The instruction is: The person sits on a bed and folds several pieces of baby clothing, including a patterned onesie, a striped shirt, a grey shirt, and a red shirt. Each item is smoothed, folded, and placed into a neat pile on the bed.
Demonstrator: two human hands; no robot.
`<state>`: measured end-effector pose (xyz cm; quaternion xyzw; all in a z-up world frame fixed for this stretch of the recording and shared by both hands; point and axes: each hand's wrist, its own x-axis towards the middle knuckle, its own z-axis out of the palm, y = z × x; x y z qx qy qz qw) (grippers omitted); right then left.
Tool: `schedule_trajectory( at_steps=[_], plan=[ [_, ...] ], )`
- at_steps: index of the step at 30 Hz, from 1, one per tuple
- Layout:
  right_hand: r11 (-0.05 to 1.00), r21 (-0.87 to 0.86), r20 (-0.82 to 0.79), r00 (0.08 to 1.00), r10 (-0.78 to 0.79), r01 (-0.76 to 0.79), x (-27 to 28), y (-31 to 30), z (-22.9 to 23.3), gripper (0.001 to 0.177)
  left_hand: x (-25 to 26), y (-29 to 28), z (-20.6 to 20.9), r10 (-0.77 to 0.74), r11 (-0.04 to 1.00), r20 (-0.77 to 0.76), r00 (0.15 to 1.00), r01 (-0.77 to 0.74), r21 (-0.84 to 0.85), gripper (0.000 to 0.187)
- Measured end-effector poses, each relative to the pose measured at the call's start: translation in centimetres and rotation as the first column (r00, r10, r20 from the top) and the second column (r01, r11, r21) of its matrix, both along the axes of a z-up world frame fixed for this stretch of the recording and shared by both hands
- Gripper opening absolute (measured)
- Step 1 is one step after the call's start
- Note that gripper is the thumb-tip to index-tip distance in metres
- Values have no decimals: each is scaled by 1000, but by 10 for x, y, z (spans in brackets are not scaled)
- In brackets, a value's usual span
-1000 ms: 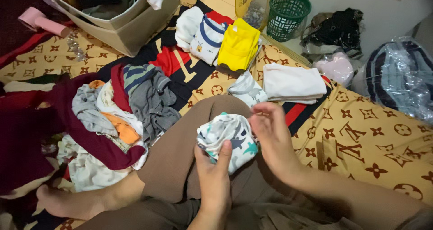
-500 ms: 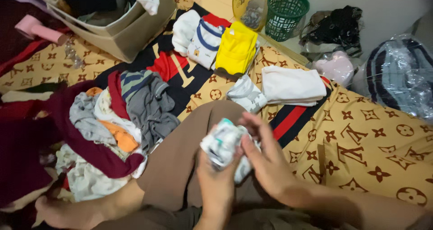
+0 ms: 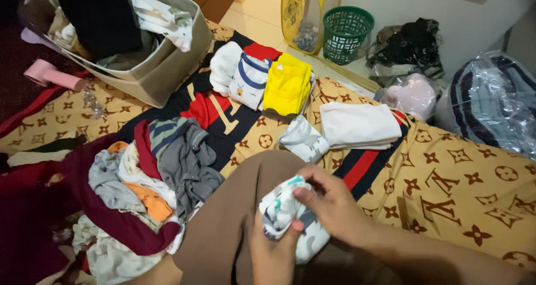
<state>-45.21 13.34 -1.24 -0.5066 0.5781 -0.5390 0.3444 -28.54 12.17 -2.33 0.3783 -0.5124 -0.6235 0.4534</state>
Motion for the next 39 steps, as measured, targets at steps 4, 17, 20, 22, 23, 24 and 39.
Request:
schedule_trajectory(
  at_steps=[4,17,20,22,23,24,39],
  plan=[
    [960,48,-160,951,-264,275,-80,-66,-14,25,6,-23,10,-170,953,-166,971,205,225,107],
    [928,245,-558,824,-101,280,-111,-148,-45,28,17,-45,-25,-274,845,-204,940,337,416,71],
    [862,-369,-544,672,-503,347,-91,-126,-38,31,18,-43,-27,-252,854,-154,955,294,430,68],
    [854,-387,-412,763,-498,348,-75,-109,-39,26,15,-43,-26,-245,858,-139,960,281,431,65],
    [850,-397,-344,802,-488,347,-71,-105,-39,24,13,-42,-26,-240,860,-133,962,274,430,64],
    [892,-409,-475,790,-388,192,-70,-105,-39,28,11,-42,-26,-234,860,-106,967,256,442,62],
    [950,-95,-948,318,4,-296,-73,-116,-74,77,12,-34,-33,-212,862,-100,972,234,450,45]
  ],
)
